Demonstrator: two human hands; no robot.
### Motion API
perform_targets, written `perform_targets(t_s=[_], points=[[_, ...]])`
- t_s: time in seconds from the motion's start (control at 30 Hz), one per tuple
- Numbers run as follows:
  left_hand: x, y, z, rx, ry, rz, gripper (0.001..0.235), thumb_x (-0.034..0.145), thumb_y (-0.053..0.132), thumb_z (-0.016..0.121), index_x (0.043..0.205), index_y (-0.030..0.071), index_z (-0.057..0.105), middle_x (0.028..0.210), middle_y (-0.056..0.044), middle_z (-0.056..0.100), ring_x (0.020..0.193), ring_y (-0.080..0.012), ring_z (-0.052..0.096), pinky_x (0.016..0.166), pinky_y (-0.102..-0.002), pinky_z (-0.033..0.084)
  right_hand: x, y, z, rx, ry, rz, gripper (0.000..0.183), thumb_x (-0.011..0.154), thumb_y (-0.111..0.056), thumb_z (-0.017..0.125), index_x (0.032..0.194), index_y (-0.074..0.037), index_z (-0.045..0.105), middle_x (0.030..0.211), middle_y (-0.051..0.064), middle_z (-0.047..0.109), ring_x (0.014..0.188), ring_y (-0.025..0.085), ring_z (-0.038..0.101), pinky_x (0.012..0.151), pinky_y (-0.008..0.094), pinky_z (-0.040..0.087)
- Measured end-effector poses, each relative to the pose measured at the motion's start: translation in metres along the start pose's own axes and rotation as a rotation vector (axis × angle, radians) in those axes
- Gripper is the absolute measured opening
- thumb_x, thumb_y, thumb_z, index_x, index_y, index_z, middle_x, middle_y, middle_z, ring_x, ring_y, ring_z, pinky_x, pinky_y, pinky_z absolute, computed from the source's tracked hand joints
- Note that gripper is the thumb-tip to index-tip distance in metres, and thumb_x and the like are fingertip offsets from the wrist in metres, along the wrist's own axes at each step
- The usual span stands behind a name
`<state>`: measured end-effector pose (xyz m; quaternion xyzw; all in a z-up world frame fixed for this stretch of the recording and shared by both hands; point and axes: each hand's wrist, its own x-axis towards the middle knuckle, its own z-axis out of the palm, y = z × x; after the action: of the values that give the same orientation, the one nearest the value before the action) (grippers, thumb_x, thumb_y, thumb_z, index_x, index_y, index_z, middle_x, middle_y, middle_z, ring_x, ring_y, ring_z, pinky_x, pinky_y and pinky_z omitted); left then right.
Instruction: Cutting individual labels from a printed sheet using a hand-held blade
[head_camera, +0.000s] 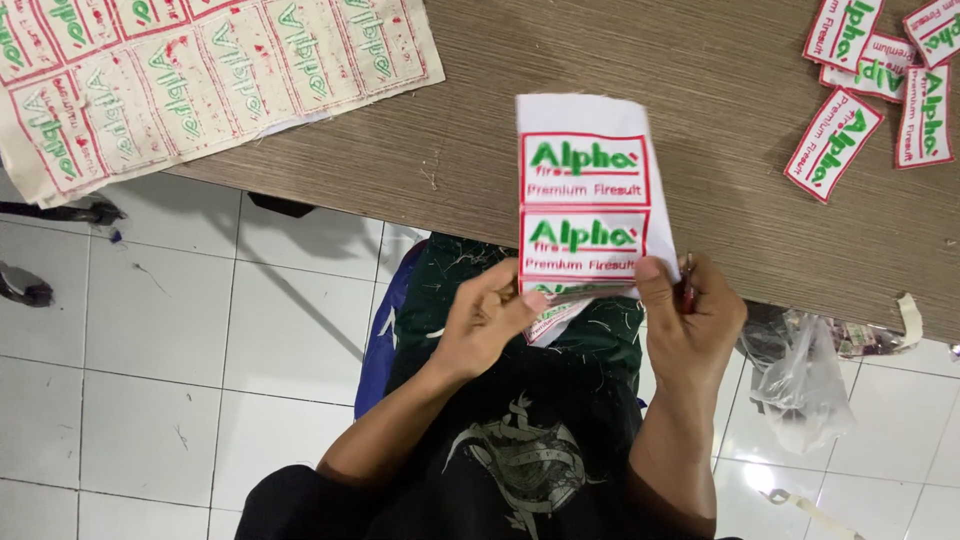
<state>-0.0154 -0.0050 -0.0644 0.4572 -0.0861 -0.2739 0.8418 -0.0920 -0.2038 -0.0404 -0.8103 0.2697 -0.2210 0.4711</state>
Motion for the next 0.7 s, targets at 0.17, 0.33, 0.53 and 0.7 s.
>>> perform_targets(t_s=[0.17, 0.33, 0.53, 0.7], points=[[-0.004, -0.006, 0.001, 0.122, -0.047, -0.020, 0.036, 0.091, 0.004, 0.075, 0.123, -0.006, 0.063, 0.098, -0.021, 0.075, 0.093, -0.0206, 0.069, 0.078, -0.039, 0.062, 0.008, 0.010, -0.006, 0.068, 0.099, -0.042, 0.028, 0.109, -0.018, 0.075, 0.089, -0.001, 0.065, 0.060, 0.008, 0.052, 0.052, 0.009, 0.040, 0.052, 0.022, 0.033], [-0.006, -0.005, 0.000, 0.116, 0.025, -0.061, 0.037, 0.092, 0.005, 0.074, 0.124, -0.007, 0.063, 0.105, -0.025, 0.073, 0.098, -0.0247, 0.069, 0.078, -0.043, 0.062, 0.015, -0.040, 0.010, 0.147, 0.040, -0.117, 0.050, 0.118, -0.033, 0.038, 0.143, 0.009, 0.049, 0.096, 0.020, 0.072, 0.059, 0.008, 0.049, 0.057, 0.021, 0.037], [0.000, 0.023, 0.008, 0.141, 0.089, -0.049, 0.023, 0.099, 0.009, 0.067, 0.118, -0.003, 0.068, 0.092, -0.016, 0.074, 0.092, -0.0149, 0.065, 0.075, -0.036, 0.062, -0.004, -0.027, 0.005, 0.061, -0.112, -0.184, 0.059, 0.097, -0.043, 0.067, 0.133, 0.002, 0.053, 0.075, 0.010, 0.054, 0.058, 0.013, 0.048, 0.059, 0.028, 0.048], [0.001, 0.025, 0.016, 0.156, 0.129, 0.105, 0.035, 0.103, 0.008, 0.064, 0.135, -0.004, 0.060, 0.122, -0.021, 0.070, 0.110, -0.0191, 0.060, 0.091, -0.041, 0.057, -0.011, -0.044, 0.015, -0.237, -0.044, -0.380, 0.027, 0.101, -0.023, 0.076, 0.106, 0.003, 0.072, 0.087, 0.013, 0.070, 0.063, 0.027, 0.064, 0.060, 0.031, 0.057]])
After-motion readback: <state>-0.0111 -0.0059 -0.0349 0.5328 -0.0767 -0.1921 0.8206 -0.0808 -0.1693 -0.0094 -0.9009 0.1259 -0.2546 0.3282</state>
